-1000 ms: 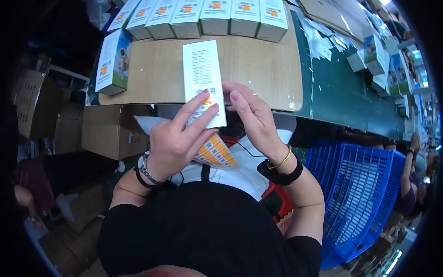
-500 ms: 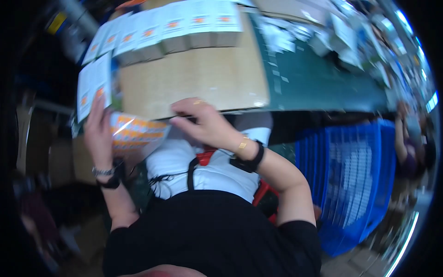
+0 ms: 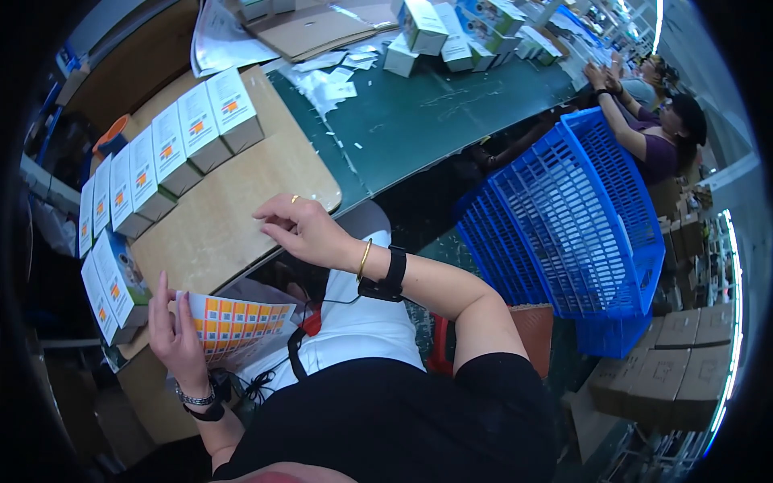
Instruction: The person peels a sticker from a sheet by hand, presses it onto a box, and sets the box aside before repeating the process with another box.
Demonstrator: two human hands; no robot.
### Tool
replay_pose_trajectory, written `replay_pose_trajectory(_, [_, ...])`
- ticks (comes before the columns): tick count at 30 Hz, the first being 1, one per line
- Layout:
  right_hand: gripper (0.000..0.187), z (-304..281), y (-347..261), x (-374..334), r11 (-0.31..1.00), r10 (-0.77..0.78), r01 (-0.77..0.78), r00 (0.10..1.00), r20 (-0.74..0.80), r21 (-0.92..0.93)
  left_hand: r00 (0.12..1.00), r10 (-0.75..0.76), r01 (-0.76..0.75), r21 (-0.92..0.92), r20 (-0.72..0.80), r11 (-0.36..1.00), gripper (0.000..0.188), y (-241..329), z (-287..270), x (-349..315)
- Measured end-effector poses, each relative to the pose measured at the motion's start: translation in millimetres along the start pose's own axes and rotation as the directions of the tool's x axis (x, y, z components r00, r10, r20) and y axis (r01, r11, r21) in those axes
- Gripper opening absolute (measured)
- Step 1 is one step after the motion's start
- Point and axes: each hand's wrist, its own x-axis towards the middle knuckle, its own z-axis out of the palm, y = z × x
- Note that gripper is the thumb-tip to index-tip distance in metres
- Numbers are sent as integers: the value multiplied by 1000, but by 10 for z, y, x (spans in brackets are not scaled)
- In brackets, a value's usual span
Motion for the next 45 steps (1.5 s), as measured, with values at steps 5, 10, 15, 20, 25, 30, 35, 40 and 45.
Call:
replay_pose_trajectory(5, [23,-130,318,-44,998,45,-33,977,-208,62,991,-64,68,-32,114,997,43,-95,366,155])
replay_pose_trajectory(10, [18,30,148,-24,1000,-22,22,974,-224,-4,993,-59,67,-72,104,995,40,-259,626,190])
replay_pose_trajectory(15, [13,-3,82,-59,994,-71,48,964,-255,-95,996,-7,12,-55,88,998,34,-359,800,181])
replay_pose_trajectory(20, [8,52,105,-23,971,-171,113,944,-283,-211,997,9,-4,-74,73,997,30,-431,805,180])
replay_pose_trajectory(25, [6,101,126,-15,940,-250,154,918,-307,-304,997,-7,13,-83,75,996,28,-483,806,170])
replay_pose_trajectory(30, [6,131,105,-36,937,-249,143,914,-321,-320,999,9,-4,-103,50,995,26,-505,832,152])
replay_pose_trajectory(35, [6,159,122,-40,932,-263,150,907,-330,-330,998,56,-55,-63,14,997,24,-532,839,143])
replay_pose_trajectory(40, [6,143,119,-34,927,-279,158,897,-342,-341,998,59,-59,-69,2,996,23,-498,837,167])
replay_pose_trajectory(45, [6,168,156,-24,938,-266,153,893,-362,-312,996,-26,29,-34,88,999,23,-470,799,177])
